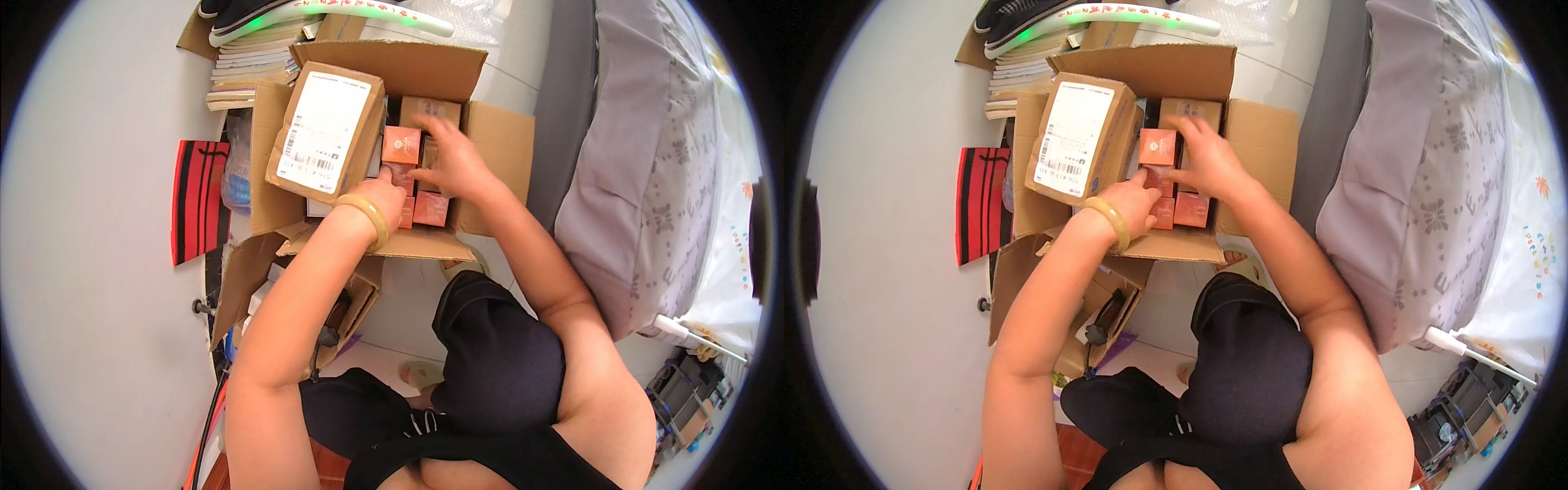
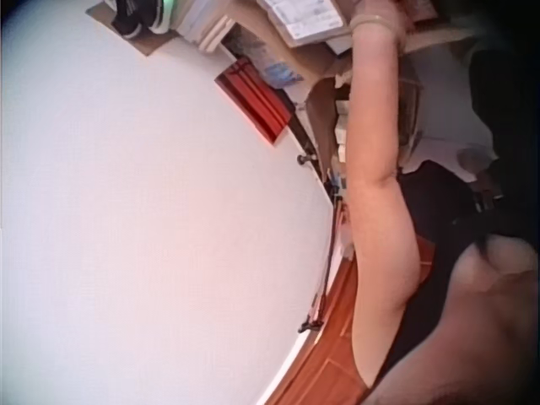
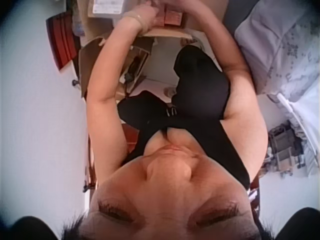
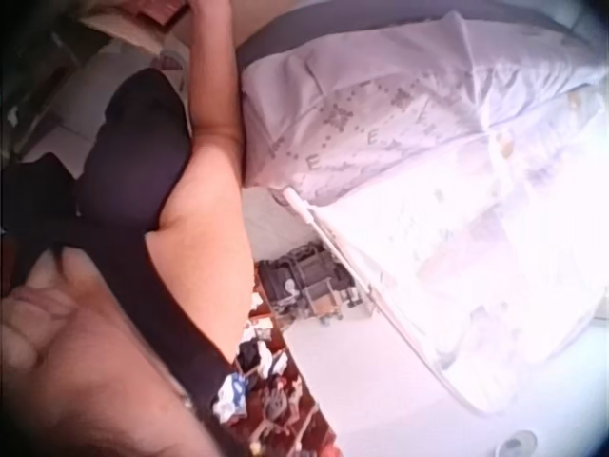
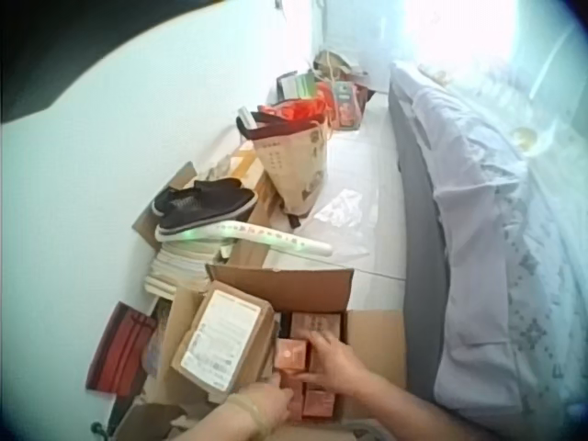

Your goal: The person walks through a cluttered room, picks up a plastic bag and a roll of paper towels, and disposes of the bag in a trash bin. They then sit on the floor and sort through small boxes and items in a cardboard box, picking them up and placing them back.

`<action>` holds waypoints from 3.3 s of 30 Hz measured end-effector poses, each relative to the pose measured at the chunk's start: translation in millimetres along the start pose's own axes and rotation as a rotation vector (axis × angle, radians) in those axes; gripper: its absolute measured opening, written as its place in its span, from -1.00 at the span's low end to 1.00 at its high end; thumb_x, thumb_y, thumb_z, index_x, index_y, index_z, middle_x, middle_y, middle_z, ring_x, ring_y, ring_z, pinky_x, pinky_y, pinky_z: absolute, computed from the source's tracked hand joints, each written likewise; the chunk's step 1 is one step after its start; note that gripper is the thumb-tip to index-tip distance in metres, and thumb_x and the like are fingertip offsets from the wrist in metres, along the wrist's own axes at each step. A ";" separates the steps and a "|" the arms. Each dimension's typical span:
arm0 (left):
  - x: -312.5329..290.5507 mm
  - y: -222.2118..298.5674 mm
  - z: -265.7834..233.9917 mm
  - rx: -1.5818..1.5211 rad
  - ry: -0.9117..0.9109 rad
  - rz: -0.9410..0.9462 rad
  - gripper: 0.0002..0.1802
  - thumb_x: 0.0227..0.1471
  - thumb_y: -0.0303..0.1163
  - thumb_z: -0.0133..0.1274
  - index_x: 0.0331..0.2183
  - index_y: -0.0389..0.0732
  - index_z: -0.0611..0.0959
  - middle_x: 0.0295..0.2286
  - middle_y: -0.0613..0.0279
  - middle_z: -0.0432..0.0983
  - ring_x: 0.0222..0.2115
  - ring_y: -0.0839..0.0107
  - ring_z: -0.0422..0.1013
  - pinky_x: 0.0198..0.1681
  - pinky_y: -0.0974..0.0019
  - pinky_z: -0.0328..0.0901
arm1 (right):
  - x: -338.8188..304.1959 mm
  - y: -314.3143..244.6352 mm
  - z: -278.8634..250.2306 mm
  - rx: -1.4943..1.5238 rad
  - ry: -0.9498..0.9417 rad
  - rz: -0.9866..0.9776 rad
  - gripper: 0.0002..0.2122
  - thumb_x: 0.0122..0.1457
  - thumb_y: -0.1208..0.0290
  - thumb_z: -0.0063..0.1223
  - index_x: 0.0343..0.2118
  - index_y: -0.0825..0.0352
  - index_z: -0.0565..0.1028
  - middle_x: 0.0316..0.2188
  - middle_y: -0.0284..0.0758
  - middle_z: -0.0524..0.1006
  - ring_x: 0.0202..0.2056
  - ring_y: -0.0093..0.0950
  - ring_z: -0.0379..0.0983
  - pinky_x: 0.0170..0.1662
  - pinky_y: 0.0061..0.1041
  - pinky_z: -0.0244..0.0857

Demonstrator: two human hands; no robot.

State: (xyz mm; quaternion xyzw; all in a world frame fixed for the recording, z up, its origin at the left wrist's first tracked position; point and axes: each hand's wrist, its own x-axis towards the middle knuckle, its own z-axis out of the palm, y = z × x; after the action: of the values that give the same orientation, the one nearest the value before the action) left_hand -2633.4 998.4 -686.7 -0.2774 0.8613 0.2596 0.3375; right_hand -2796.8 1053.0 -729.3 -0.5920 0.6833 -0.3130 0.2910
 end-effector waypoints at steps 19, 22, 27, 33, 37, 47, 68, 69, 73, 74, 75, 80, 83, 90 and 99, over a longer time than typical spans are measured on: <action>-99.2 -54.1 -1.3 -0.664 1.255 -0.045 -0.61 -0.16 -0.46 0.15 -0.18 -0.22 0.54 -0.11 0.10 0.37 -0.13 0.29 0.34 -0.07 0.30 0.24 | 19.5 -37.9 -30.8 0.369 0.344 0.102 -0.82 0.10 0.57 -0.09 -0.24 0.33 0.48 -0.39 -0.36 0.54 -0.37 -0.64 0.45 -0.34 -0.65 0.30; -85.7 -46.7 -5.2 -0.458 1.216 -0.082 -0.38 -0.28 -0.30 0.26 -0.09 -0.18 0.47 0.02 -0.02 0.19 0.01 0.11 0.19 0.03 0.13 0.14 | 22.4 -45.5 -28.4 0.715 0.452 -0.021 -0.87 0.12 0.56 -0.06 -0.28 0.38 0.47 -0.43 -0.39 0.51 -0.38 -0.70 0.39 -0.33 -0.72 0.24; -54.5 -34.2 -11.2 -0.110 1.041 -0.291 -0.01 -0.46 -0.16 0.31 0.10 0.06 0.25 0.06 -0.16 0.05 0.04 -0.15 0.04 0.07 -0.07 0.02 | 19.0 -45.4 -27.6 0.889 0.583 0.050 -0.89 0.15 0.51 -0.09 -0.30 0.36 0.48 -0.45 -0.39 0.50 -0.36 -0.66 0.39 -0.31 -0.71 0.23; -68.0 -76.9 -22.1 -0.804 1.150 -0.060 -0.09 -0.39 -0.30 0.22 0.09 -0.17 0.23 -0.06 -0.10 0.24 -0.04 0.05 0.20 0.05 0.11 0.11 | 13.7 -42.6 -31.0 0.877 0.609 -0.020 -0.89 0.15 0.52 -0.10 -0.31 0.36 0.47 -0.47 -0.40 0.48 -0.39 -0.67 0.37 -0.34 -0.70 0.23; -94.7 -49.4 -42.8 -1.068 1.225 0.135 -0.10 -0.36 -0.29 0.20 0.07 -0.30 0.22 -0.06 -0.06 0.26 -0.03 0.13 0.21 0.07 0.15 0.09 | 8.6 -39.4 -34.4 0.835 0.666 -0.047 -0.89 0.15 0.53 -0.11 -0.31 0.36 0.47 -0.47 -0.40 0.47 -0.41 -0.68 0.37 -0.40 -0.71 0.24; -10.3 59.3 -3.0 -0.352 0.901 -0.249 -0.05 -0.35 -0.02 0.24 0.09 -0.13 0.25 0.03 -0.23 0.05 0.05 -0.08 0.02 0.06 -0.05 -0.02 | 5.4 -59.9 -61.1 0.794 0.761 -0.213 -0.88 0.16 0.55 -0.16 -0.31 0.38 0.45 -0.48 -0.37 0.46 -0.51 -0.69 0.31 -0.46 -0.70 0.23; -184.2 -7.3 231.9 -0.844 1.123 -0.520 -0.80 -0.10 -0.37 0.07 -0.37 -0.23 0.55 -0.33 0.11 0.47 -0.28 0.14 0.38 -0.18 0.20 0.27 | 56.2 -10.7 -44.5 -0.320 -0.425 0.232 -0.26 -0.25 0.16 0.31 0.04 0.38 0.29 -0.17 -0.14 0.48 -0.15 -0.32 0.44 -0.08 -0.42 0.27; -186.2 -16.2 244.0 -0.883 1.049 -0.569 -0.79 -0.07 -0.32 0.05 -0.36 -0.22 0.54 -0.33 0.10 0.46 -0.27 0.10 0.37 -0.18 0.18 0.26 | 68.8 6.5 -47.5 -0.350 -0.586 0.348 -0.27 -0.28 0.18 0.33 0.01 0.38 0.32 -0.18 -0.20 0.49 -0.15 -0.40 0.43 -0.07 -0.46 0.25; -185.9 -29.9 280.7 -1.015 0.634 -0.602 -0.55 -0.07 -0.09 0.06 -0.20 -0.21 0.52 -0.25 0.00 0.44 -0.18 0.05 0.35 -0.11 0.15 0.25 | 97.1 -1.6 -45.9 -0.245 -0.917 0.397 -0.25 -0.36 0.24 0.39 -0.02 0.41 0.33 -0.15 -0.25 0.48 -0.09 -0.43 0.37 0.02 -0.49 0.16; -184.6 -29.0 282.1 -1.052 0.513 -0.578 -0.51 -0.08 -0.06 0.07 -0.17 -0.21 0.51 -0.23 -0.01 0.44 -0.16 0.05 0.35 -0.10 0.15 0.25 | 101.9 -1.5 -45.7 -0.314 -0.965 0.359 -0.23 -0.36 0.26 0.40 0.00 0.41 0.31 -0.13 -0.26 0.45 -0.07 -0.44 0.34 0.04 -0.49 0.13; -183.8 -28.4 282.5 -1.083 0.431 -0.555 -0.27 -0.20 0.06 0.15 -0.05 -0.19 0.43 -0.15 -0.03 0.39 -0.14 0.04 0.35 -0.08 0.15 0.25 | 107.0 -1.3 -46.0 -0.381 -1.013 0.323 -0.21 -0.37 0.28 0.41 0.01 0.41 0.28 -0.10 -0.28 0.42 -0.06 -0.44 0.31 0.06 -0.49 0.10; -186.5 -28.0 267.2 -0.938 0.441 -0.544 -0.06 -0.40 -0.02 0.30 0.04 -0.15 0.30 -0.07 -0.06 0.31 -0.07 0.01 0.30 -0.04 0.12 0.25 | 113.1 -0.8 -51.3 -0.461 -1.015 0.392 -0.12 -0.36 0.17 0.42 0.05 0.48 0.20 -0.03 -0.18 0.36 0.00 -0.38 0.26 0.11 -0.46 0.05; -194.4 -30.5 265.4 -0.844 0.643 -0.627 -0.11 -0.37 -0.14 0.28 0.04 -0.14 0.29 -0.07 -0.06 0.30 -0.08 -0.02 0.29 -0.05 0.10 0.24 | 98.3 -23.3 -50.3 -0.537 -0.896 0.263 -0.15 -0.31 0.14 0.37 0.08 0.38 0.19 -0.05 -0.14 0.38 -0.01 -0.33 0.29 0.06 -0.43 0.14; -192.0 -42.2 277.3 -0.885 0.662 -0.645 -0.32 -0.28 -0.19 0.22 -0.07 -0.14 0.37 -0.21 -0.06 0.38 -0.20 -0.03 0.35 -0.15 0.05 0.27 | 39.2 -85.5 -57.9 -1.001 -0.785 -0.569 -0.29 -0.29 0.39 0.22 0.06 -0.07 0.24 0.04 -0.28 0.22 -0.18 -0.26 0.41 -0.19 -0.32 0.36; -191.5 -45.4 255.3 -0.975 0.408 -0.434 -0.40 -0.29 0.06 0.18 -0.25 -0.17 0.59 -0.33 0.03 0.48 -0.23 0.10 0.39 -0.15 0.16 0.28 | 45.2 -51.8 -46.1 -1.149 -0.789 -0.648 -0.02 -0.35 0.45 0.30 0.19 -0.18 -0.05 0.12 -0.19 0.09 -0.33 -0.25 0.49 -0.29 -0.32 0.41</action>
State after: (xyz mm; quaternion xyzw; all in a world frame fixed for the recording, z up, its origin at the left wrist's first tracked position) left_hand -2373.7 1186.0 -722.3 -0.6160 0.6131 0.4928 0.0431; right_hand -2805.6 1006.7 -661.1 -0.8887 0.3767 0.2559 0.0536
